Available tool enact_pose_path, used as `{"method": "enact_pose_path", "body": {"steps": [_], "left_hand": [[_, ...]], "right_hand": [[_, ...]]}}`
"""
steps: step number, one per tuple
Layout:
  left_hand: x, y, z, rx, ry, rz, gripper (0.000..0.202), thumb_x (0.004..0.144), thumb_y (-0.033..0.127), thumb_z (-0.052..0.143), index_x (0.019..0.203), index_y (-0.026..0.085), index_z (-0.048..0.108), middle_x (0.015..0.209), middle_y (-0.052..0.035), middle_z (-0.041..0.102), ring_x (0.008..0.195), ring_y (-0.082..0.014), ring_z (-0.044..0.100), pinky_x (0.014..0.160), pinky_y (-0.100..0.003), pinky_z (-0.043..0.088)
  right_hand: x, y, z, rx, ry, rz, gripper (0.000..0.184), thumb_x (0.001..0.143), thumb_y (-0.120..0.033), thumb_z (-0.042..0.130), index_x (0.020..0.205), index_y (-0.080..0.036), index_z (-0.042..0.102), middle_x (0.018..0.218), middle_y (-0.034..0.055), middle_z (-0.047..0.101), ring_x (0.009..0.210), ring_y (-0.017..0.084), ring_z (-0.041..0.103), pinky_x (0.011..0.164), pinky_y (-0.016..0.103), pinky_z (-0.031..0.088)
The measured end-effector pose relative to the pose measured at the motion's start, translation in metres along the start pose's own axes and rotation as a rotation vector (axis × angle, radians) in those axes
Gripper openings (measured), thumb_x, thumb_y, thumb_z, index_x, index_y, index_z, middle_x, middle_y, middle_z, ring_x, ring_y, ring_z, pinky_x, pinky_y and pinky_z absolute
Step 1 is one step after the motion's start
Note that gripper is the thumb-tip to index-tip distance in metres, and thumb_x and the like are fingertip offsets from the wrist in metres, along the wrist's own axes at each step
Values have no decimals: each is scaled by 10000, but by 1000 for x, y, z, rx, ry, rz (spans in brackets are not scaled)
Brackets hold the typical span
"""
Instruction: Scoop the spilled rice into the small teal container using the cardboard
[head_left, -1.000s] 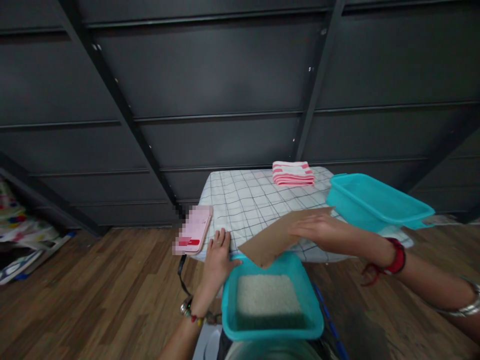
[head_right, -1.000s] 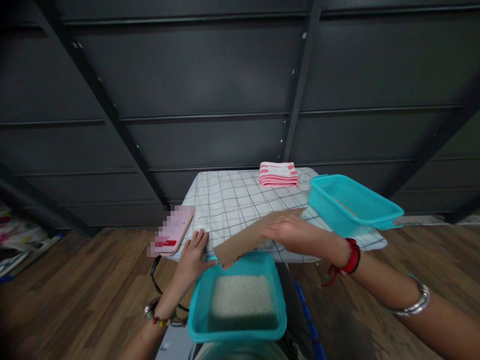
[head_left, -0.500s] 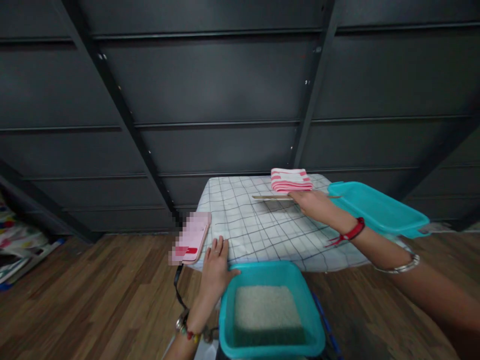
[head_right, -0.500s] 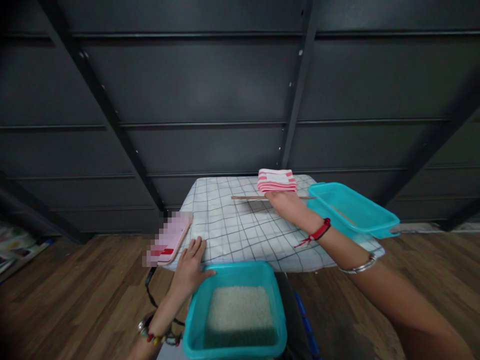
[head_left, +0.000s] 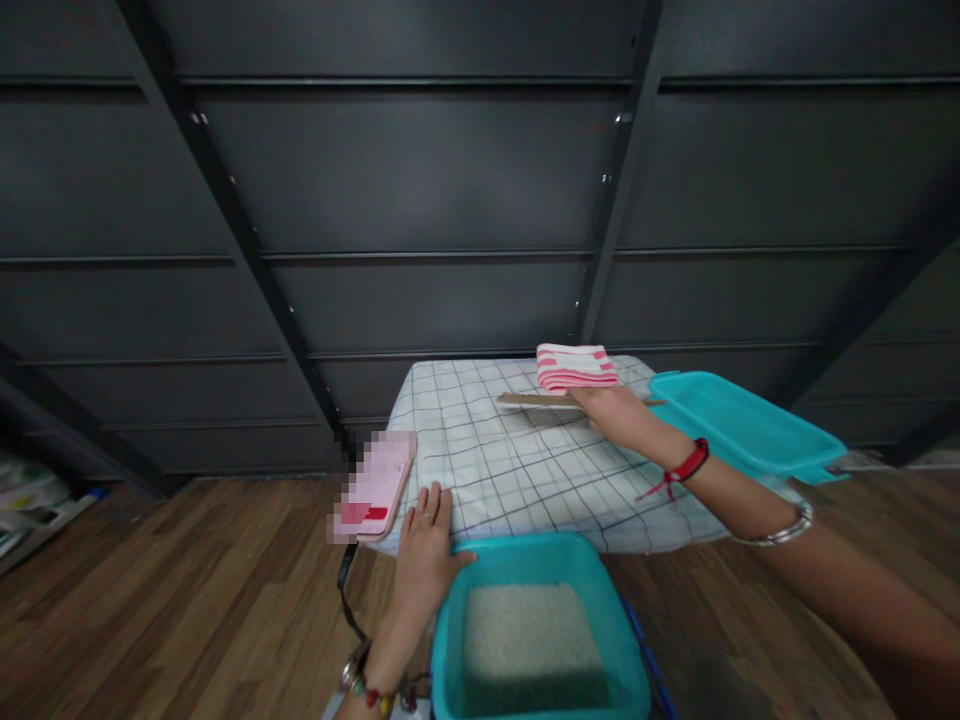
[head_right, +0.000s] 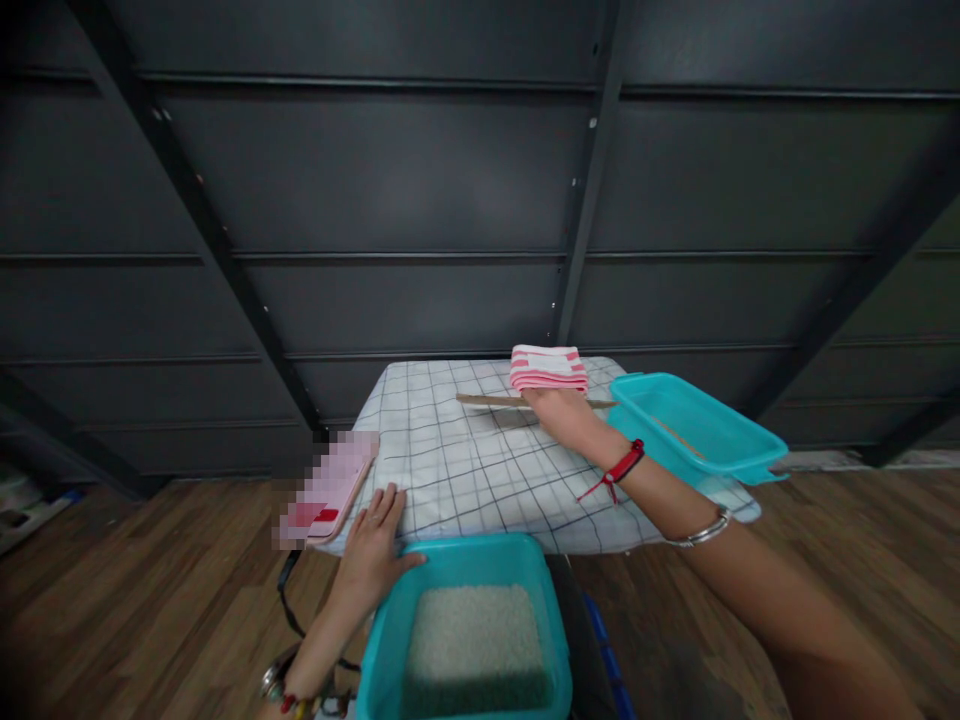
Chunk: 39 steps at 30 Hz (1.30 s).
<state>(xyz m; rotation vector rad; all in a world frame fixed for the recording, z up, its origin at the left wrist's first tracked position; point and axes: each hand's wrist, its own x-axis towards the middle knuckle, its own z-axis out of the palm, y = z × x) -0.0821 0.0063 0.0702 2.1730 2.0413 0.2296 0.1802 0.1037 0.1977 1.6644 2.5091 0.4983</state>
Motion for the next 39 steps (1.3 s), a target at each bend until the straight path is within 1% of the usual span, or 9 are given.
{"method": "enact_pose_path", "body": {"steps": [2,6,10,14,19,24,28,32,39], "left_hand": [[0,0,0,7,-10,-10,761,678,203,671,1371,103,375,1489,-192,289,1387,-304,237,1108,-477,255],[1,-1,3,16,0,-15,771,677,195,677,1374,93,364,1487,-199,280,1385,-301,238,1105,-472,263],[1,-5,9,22,59,17,759,675,196,670,1368,119,370,1478,-202,308,1377,-312,260,1085,-498,284],[1,-5,9,27,59,23,767,675,206,668,1373,121,363,1476,-203,318,1374,-310,271,1090,-483,278],[1,-2,4,32,26,-3,758,682,195,670,1369,91,367,1481,-212,299,1382,-303,254,1103,-467,266],[1,-4,6,39,58,12,755,683,193,670,1369,105,368,1472,-212,323,1377,-311,264,1092,-486,283],[0,-4,6,52,54,19,731,701,202,666,1364,101,377,1472,-211,321,1376,-309,265,1094,-480,282],[-1,-2,3,53,54,20,720,713,206,663,1363,88,379,1472,-218,314,1375,-315,266,1097,-486,280],[-2,1,-3,62,27,14,737,707,205,680,1364,79,371,1477,-219,305,1380,-311,252,1099,-468,282]], "right_hand": [[9,-3,4,4,-1,0,376,829,0,369,1140,-68,571,1051,186,667,941,272,638,694,315,442],[8,-9,12,50,-35,-71,347,834,-14,389,1081,-114,610,1014,131,692,904,249,652,687,305,452],[-18,-6,10,118,-24,-187,403,778,32,399,1086,-122,609,1038,119,690,907,236,654,694,299,459],[-45,-2,-4,154,-23,-248,425,739,55,405,1044,-144,625,977,88,708,847,210,665,660,274,453],[-50,-1,-16,113,20,-194,369,754,47,410,998,-138,615,952,82,707,828,207,660,641,268,437],[-39,-4,-5,56,28,-115,342,788,35,392,1006,-109,611,948,121,705,819,224,663,638,287,438],[-46,-9,5,95,27,-224,345,791,18,407,1024,-123,617,927,111,709,792,212,664,641,285,444],[-65,-16,5,115,71,-343,339,770,11,434,1002,-146,624,859,78,712,763,197,660,629,270,443],[-95,-24,9,151,246,-492,269,749,-2,448,880,-153,628,836,74,703,708,179,640,632,281,471]]}}
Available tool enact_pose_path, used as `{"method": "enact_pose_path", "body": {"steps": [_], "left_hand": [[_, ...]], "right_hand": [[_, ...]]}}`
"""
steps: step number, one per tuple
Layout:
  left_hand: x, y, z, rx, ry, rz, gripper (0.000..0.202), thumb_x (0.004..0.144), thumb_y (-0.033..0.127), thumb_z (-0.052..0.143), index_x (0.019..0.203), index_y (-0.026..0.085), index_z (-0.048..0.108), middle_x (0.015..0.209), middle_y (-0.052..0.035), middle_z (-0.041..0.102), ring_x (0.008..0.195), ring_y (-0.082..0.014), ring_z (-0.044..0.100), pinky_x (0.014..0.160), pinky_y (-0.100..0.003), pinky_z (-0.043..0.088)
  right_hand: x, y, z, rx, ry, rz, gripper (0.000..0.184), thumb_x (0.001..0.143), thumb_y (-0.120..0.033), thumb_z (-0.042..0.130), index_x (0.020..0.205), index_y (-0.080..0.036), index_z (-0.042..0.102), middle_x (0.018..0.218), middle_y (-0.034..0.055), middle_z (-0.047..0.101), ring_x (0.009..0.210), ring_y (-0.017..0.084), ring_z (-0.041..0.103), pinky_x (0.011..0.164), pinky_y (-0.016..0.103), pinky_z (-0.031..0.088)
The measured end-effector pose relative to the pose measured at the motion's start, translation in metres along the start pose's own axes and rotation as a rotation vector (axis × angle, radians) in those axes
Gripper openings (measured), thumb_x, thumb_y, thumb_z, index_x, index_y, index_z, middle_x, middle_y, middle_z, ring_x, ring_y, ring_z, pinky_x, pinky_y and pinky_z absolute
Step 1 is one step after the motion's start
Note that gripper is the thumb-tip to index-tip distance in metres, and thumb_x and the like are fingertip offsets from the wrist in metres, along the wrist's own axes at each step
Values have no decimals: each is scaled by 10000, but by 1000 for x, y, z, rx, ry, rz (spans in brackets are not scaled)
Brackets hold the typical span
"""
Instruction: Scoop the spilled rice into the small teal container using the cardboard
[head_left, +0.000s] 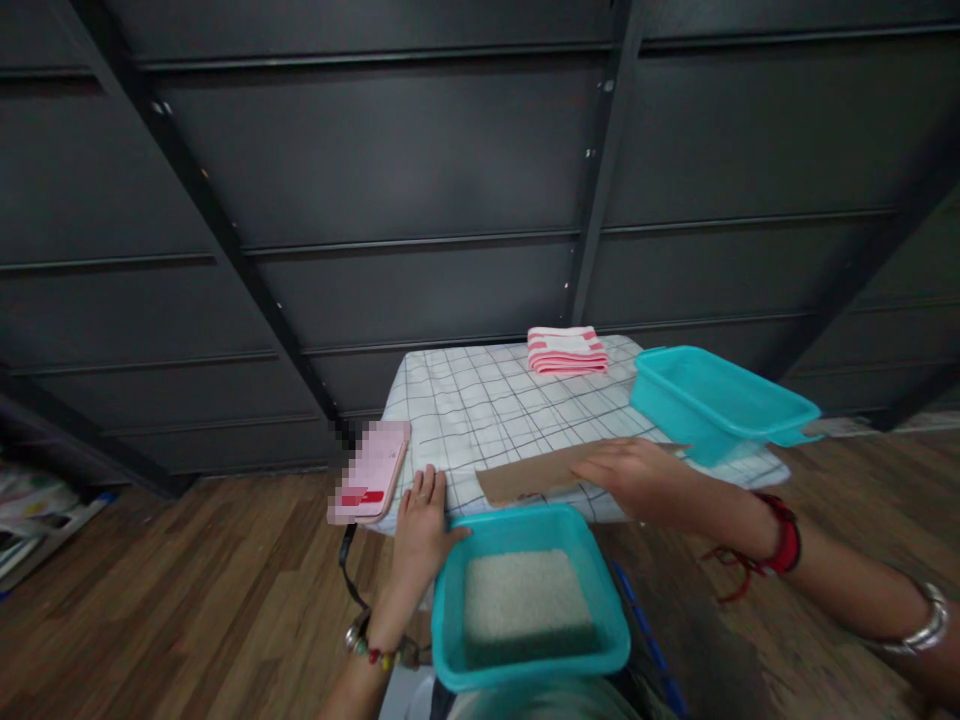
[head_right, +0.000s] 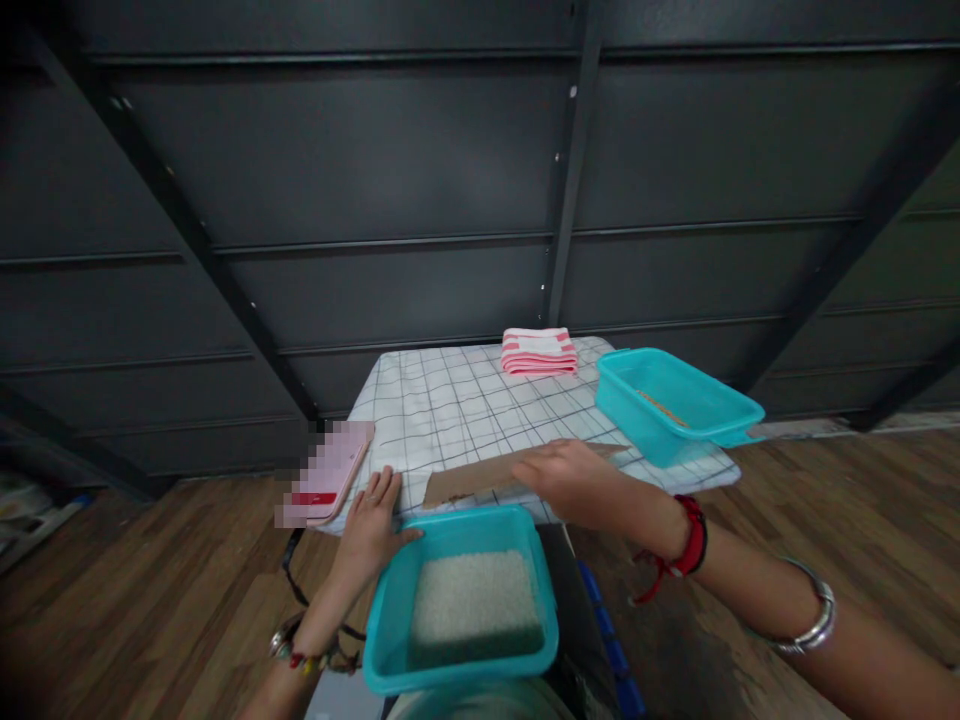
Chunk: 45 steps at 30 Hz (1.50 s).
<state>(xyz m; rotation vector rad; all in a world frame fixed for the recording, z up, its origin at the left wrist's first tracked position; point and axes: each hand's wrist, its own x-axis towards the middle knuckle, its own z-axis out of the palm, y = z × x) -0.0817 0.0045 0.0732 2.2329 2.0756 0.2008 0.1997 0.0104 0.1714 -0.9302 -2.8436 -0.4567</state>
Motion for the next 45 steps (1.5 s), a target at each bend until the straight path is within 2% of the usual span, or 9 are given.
{"method": "enact_pose_path", "body": {"steps": [3,8,14,20,26,31,35,40,45], "left_hand": [[0,0,-1,8,-5,1,737,711,203,677,1367,76,366,1478,-218,301,1380,-311,249,1100,-469,279],[1,-2,4,21,14,13,740,716,213,674,1371,67,361,1470,-234,305,1374,-320,262,1092,-476,287],[1,-5,9,35,39,25,720,719,221,665,1366,92,377,1463,-226,330,1368,-325,279,1087,-484,290],[2,-9,17,22,93,57,729,712,228,655,1372,127,362,1460,-215,350,1363,-327,296,1077,-499,291],[2,-9,15,34,78,51,699,720,213,649,1357,124,377,1459,-208,355,1364,-313,298,1078,-483,299],[1,-6,11,36,55,30,713,714,205,661,1358,102,372,1462,-224,341,1367,-313,291,1088,-472,290],[2,-7,12,20,60,43,729,711,226,659,1366,119,356,1459,-220,348,1365,-319,295,1074,-489,299],[2,-8,14,26,71,51,718,715,231,651,1363,118,364,1459,-218,350,1364,-325,295,1079,-491,289],[1,-7,12,17,76,57,718,714,228,652,1364,115,368,1459,-214,350,1359,-324,307,1078,-485,294]], "right_hand": [[-3,0,-1,-12,89,-16,292,749,12,423,880,-150,627,830,73,701,718,169,638,674,290,496],[3,9,5,-141,257,-23,400,769,39,354,982,-139,642,987,112,701,980,205,628,874,378,490],[1,15,26,-159,197,24,403,755,57,366,965,-110,667,951,123,715,868,195,664,835,364,531],[-14,7,36,19,167,-63,479,735,52,363,1071,-151,638,970,87,713,927,170,652,951,412,483],[-31,-17,13,56,292,-164,388,813,10,355,1028,-154,634,893,64,717,842,158,667,961,403,488],[-48,-33,-12,-13,316,-138,406,816,30,331,1001,-131,654,907,78,722,878,166,666,936,333,507],[-49,-18,-11,-16,305,-77,393,827,-11,360,1014,-190,655,932,61,717,920,181,655,949,384,496],[-34,8,12,10,249,39,433,772,34,344,1008,-175,640,888,51,715,833,160,665,981,438,464],[-34,-1,14,-13,260,-23,381,781,29,354,903,-176,652,757,27,699,772,158,663,958,409,484]]}}
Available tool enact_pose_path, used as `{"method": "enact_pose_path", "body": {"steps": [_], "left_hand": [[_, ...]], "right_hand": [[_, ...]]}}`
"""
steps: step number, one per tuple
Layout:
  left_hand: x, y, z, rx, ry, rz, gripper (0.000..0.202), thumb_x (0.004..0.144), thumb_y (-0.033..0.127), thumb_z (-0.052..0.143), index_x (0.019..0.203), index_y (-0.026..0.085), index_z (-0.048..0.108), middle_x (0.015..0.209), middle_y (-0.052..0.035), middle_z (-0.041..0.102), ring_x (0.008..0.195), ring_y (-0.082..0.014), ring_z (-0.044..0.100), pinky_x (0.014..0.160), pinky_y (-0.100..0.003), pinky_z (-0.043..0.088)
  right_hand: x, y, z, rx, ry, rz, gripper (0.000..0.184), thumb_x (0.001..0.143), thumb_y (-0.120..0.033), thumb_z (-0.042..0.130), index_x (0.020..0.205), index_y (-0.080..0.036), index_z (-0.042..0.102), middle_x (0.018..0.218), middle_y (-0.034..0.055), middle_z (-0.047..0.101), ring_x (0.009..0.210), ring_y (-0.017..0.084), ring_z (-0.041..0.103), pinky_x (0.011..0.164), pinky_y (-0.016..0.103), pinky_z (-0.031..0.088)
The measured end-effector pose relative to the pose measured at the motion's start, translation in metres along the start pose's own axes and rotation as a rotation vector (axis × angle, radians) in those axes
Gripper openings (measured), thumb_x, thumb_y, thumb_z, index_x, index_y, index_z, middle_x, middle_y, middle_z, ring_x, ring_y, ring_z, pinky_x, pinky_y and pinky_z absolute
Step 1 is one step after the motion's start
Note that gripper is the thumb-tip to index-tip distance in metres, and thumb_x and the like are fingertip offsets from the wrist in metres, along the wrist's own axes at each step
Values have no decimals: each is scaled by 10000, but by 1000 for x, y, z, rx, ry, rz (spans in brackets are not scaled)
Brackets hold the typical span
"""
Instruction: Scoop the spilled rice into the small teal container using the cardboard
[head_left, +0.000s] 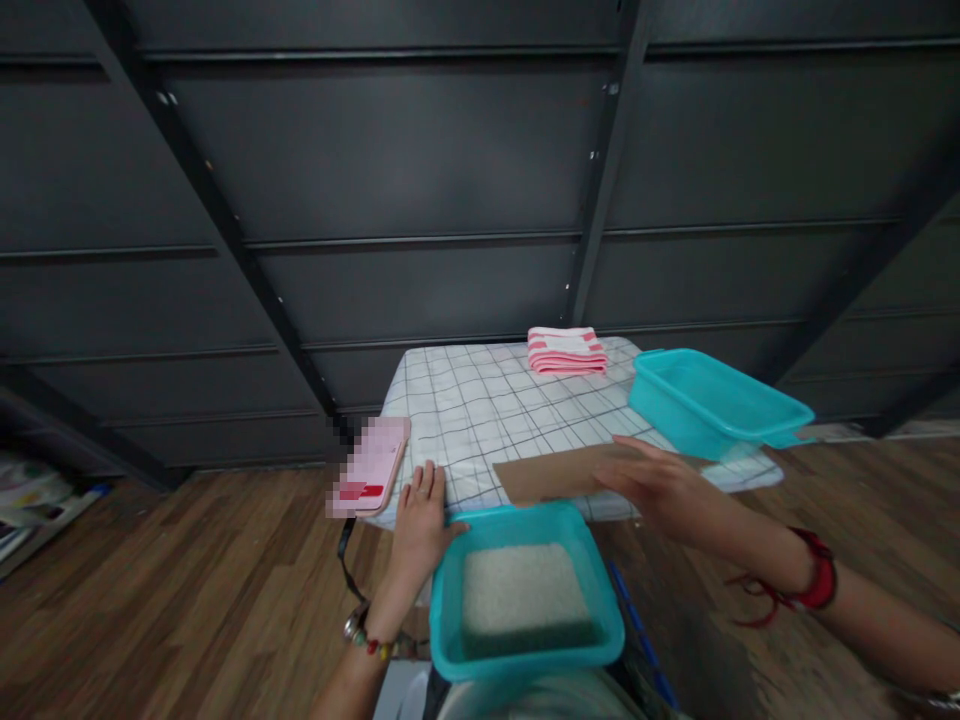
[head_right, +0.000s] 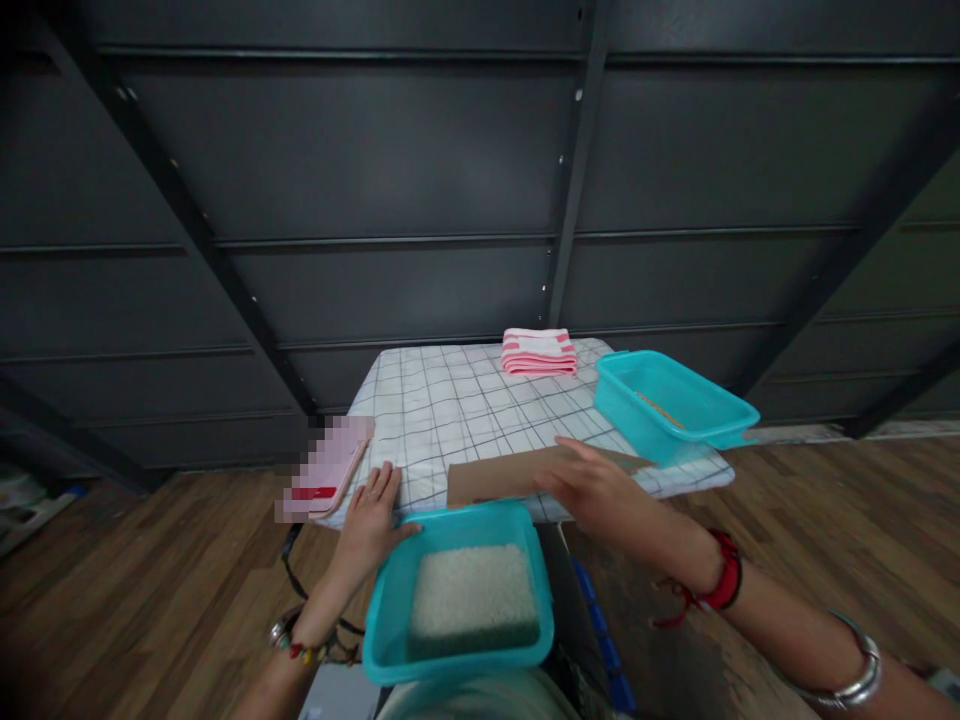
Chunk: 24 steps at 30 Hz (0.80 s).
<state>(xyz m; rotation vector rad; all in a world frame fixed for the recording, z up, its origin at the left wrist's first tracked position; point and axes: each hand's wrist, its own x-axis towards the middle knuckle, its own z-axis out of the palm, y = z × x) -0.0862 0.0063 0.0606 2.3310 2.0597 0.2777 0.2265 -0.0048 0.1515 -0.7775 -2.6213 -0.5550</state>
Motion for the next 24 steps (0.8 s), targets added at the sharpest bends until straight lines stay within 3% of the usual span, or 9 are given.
{"method": "enact_pose_path", "body": {"steps": [4,7,13,18,24], "left_hand": [[1,3,-5,-4,-51,-29,722,715,224,668,1362,99,373,1464,-218,335,1369,-313,289,1088,-470,288],[0,5,-8,4,-57,-38,723,715,219,680,1357,77,380,1464,-223,332,1373,-310,279,1093,-455,288],[-2,7,-11,8,-54,-29,720,726,215,678,1360,53,379,1463,-231,317,1368,-316,281,1094,-462,292],[-1,7,-10,25,-43,-33,730,713,212,690,1359,62,384,1453,-234,341,1360,-316,303,1083,-458,310],[0,6,-7,48,-43,-36,711,715,227,678,1353,81,399,1457,-210,351,1362,-306,307,1075,-442,316]], "right_hand": [[-9,-15,-20,-13,39,7,338,833,-29,389,927,-212,657,825,28,702,891,173,646,941,367,495],[-9,-15,-28,13,56,9,360,854,-27,363,955,-213,654,816,15,702,796,147,650,985,371,466],[4,-2,-17,-42,27,43,394,821,17,325,885,-174,664,734,26,695,734,159,659,959,415,491],[-1,-15,-22,-129,114,-20,375,854,-31,338,824,-196,674,713,34,683,868,176,657,857,329,549],[-3,-11,-31,-114,118,-41,356,863,-17,345,882,-194,654,744,15,693,728,145,654,984,344,469]]}}
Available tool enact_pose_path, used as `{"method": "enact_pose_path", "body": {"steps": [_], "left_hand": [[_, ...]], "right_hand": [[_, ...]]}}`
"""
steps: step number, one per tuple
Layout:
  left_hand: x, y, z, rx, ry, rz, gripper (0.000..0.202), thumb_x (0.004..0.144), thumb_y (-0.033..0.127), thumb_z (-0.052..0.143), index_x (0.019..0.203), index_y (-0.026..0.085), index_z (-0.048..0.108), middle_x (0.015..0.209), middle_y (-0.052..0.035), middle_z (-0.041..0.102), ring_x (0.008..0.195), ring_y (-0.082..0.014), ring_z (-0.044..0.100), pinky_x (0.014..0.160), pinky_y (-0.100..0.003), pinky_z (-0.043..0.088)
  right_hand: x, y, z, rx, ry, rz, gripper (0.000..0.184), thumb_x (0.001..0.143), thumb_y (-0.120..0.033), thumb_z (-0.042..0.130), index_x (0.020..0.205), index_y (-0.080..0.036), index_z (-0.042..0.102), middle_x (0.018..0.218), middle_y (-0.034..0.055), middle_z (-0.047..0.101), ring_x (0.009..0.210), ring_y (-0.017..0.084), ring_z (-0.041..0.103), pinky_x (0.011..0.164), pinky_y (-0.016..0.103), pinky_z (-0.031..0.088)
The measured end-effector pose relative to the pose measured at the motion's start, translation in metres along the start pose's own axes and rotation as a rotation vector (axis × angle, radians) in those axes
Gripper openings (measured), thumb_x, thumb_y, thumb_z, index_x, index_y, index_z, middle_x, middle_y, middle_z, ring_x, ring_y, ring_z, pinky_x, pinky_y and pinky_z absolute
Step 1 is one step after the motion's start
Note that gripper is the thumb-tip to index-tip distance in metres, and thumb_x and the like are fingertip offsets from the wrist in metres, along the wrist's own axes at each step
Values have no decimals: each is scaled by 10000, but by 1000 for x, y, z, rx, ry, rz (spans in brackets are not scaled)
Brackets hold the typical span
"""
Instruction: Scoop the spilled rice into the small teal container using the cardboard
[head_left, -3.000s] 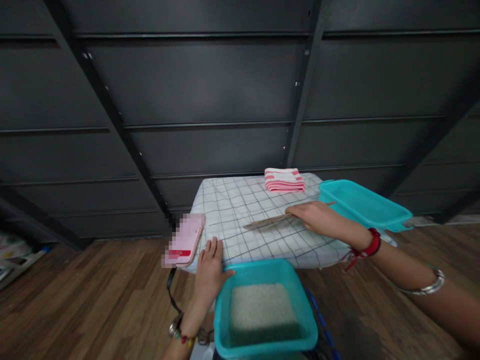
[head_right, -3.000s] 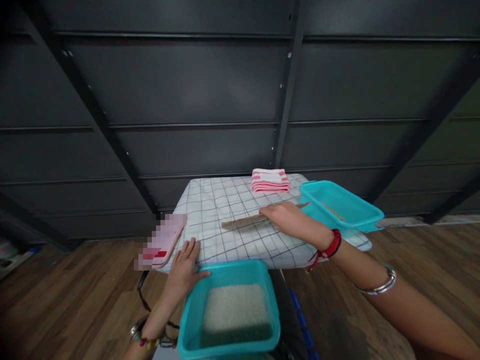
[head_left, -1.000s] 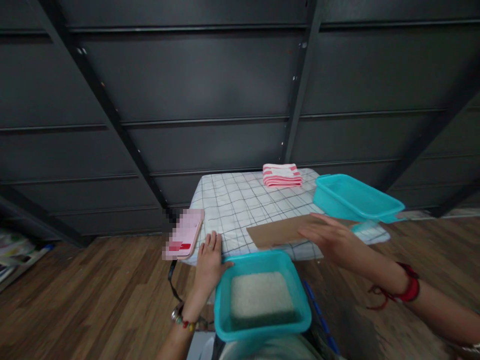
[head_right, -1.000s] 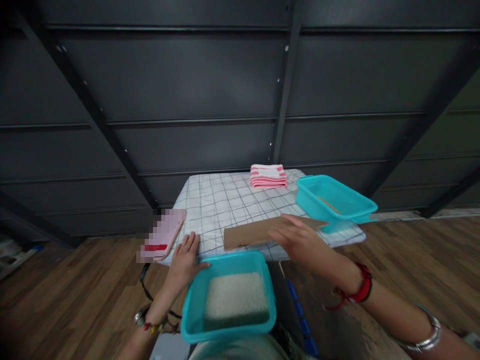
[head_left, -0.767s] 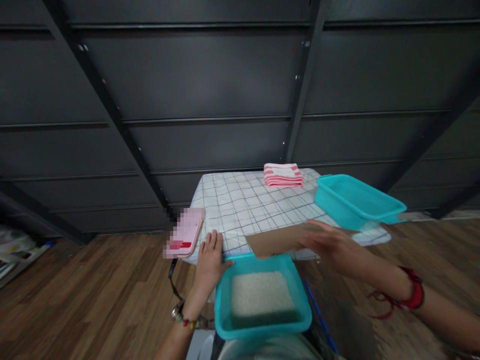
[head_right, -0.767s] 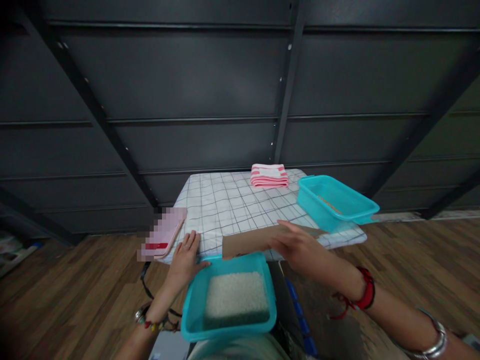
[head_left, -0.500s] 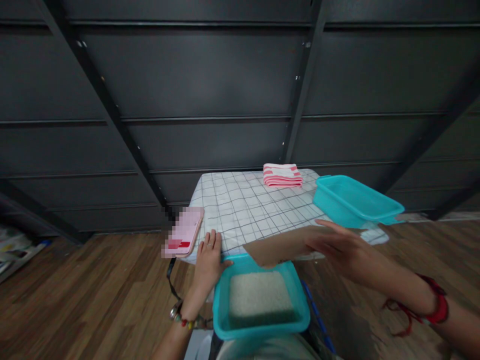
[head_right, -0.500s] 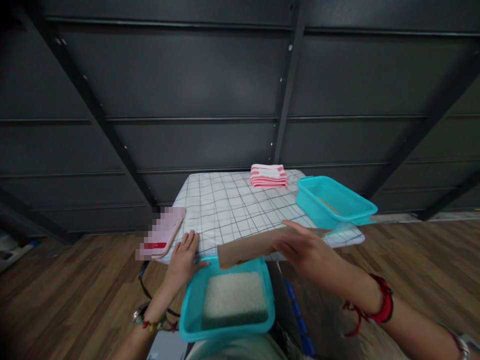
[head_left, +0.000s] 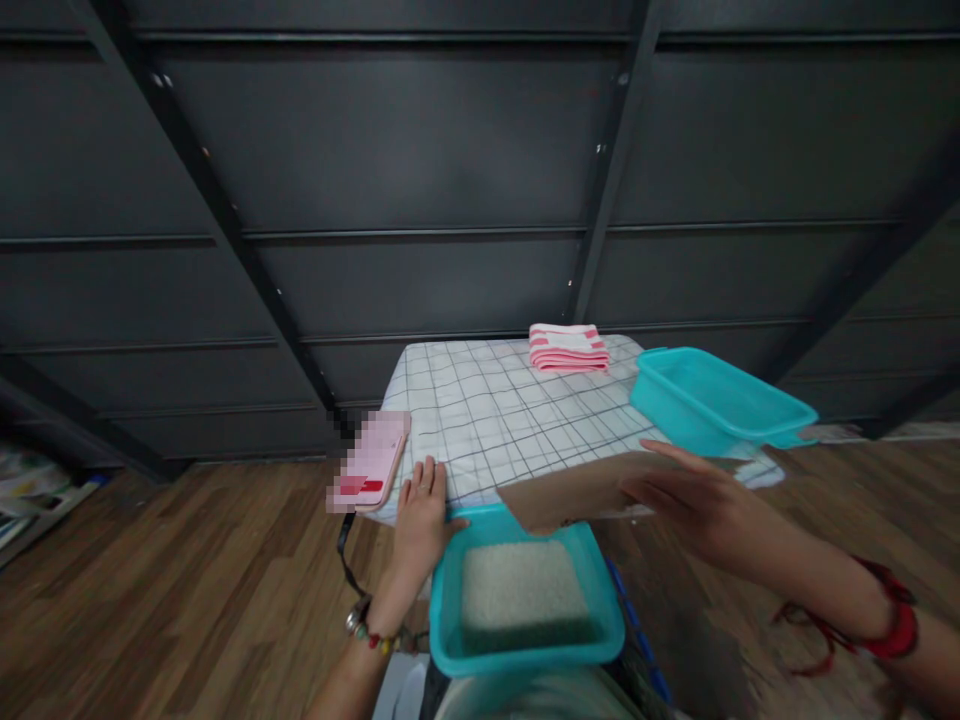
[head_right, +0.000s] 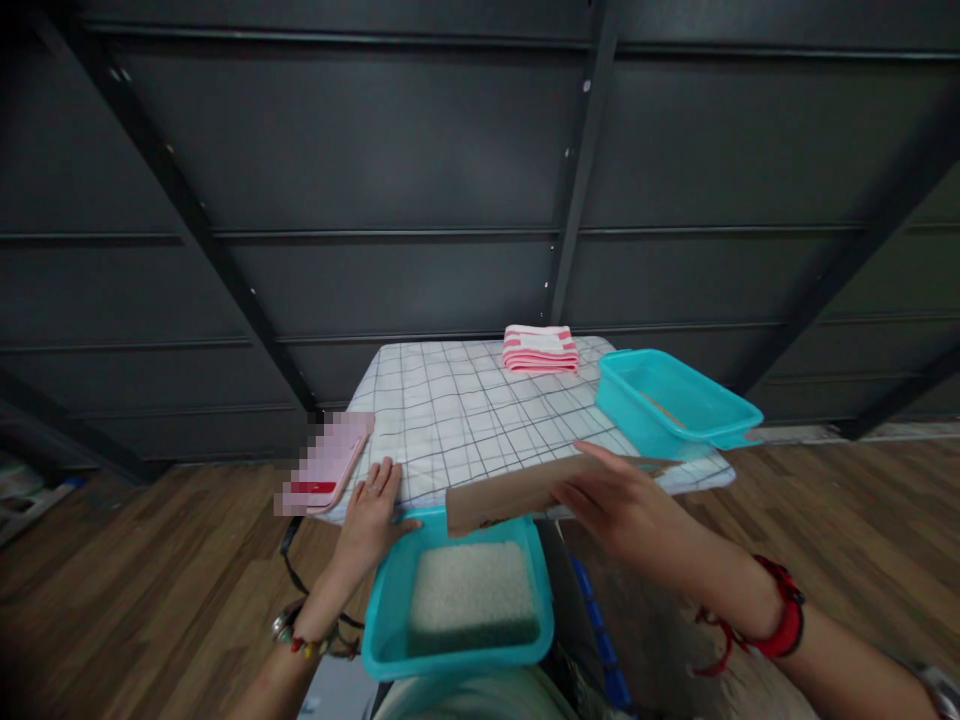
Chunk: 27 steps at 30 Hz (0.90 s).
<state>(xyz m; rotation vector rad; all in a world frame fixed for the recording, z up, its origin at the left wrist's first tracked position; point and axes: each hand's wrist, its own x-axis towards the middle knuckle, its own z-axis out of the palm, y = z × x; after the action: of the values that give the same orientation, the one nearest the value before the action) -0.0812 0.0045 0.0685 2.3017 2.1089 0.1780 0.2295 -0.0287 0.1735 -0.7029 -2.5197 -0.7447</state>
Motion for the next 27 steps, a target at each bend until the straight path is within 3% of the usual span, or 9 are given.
{"method": "enact_pose_path", "body": {"steps": [6,10,13,16,20,23,27], "left_hand": [[0,2,0,-12,6,-11,697,709,202,660,1353,105,411,1460,-195,355,1358,-308,316,1075,-456,313],[-2,4,-1,-46,-33,-47,733,705,187,664,1372,84,381,1477,-204,310,1374,-328,265,1089,-474,285],[-4,4,2,-65,2,-79,758,694,190,675,1383,110,370,1485,-201,297,1377,-355,234,1078,-506,289],[-5,3,6,-91,24,-98,805,690,208,682,1404,115,323,1481,-222,292,1372,-350,250,1067,-509,303],[-5,4,4,-104,19,-129,835,694,222,684,1415,77,289,1471,-244,289,1367,-345,262,1084,-502,283],[-5,7,-2,-84,-23,-148,793,700,223,678,1395,58,333,1476,-243,269,1378,-348,224,1095,-499,267],[-5,11,-8,-67,-71,-169,774,713,222,668,1395,59,340,1485,-233,245,1386,-332,203,1108,-479,258]], "right_hand": [[3,5,12,103,-67,48,381,834,13,316,791,-209,621,659,-22,662,607,129,629,978,350,468],[24,15,18,166,-89,21,375,790,35,340,882,-193,622,771,6,699,727,141,653,990,364,437],[60,37,41,104,-119,10,363,754,34,371,940,-159,616,820,44,706,783,169,651,968,393,427],[106,57,73,32,-238,132,345,739,37,405,948,-139,614,831,67,707,791,191,646,931,389,419],[157,64,109,21,-332,178,316,785,34,406,969,-123,611,911,99,702,871,202,636,939,370,375],[173,60,125,26,-364,129,298,824,18,393,976,-112,615,920,107,700,882,208,634,959,372,343],[163,62,129,55,-395,94,316,797,30,423,985,-130,621,917,88,705,882,203,632,931,347,352]]}}
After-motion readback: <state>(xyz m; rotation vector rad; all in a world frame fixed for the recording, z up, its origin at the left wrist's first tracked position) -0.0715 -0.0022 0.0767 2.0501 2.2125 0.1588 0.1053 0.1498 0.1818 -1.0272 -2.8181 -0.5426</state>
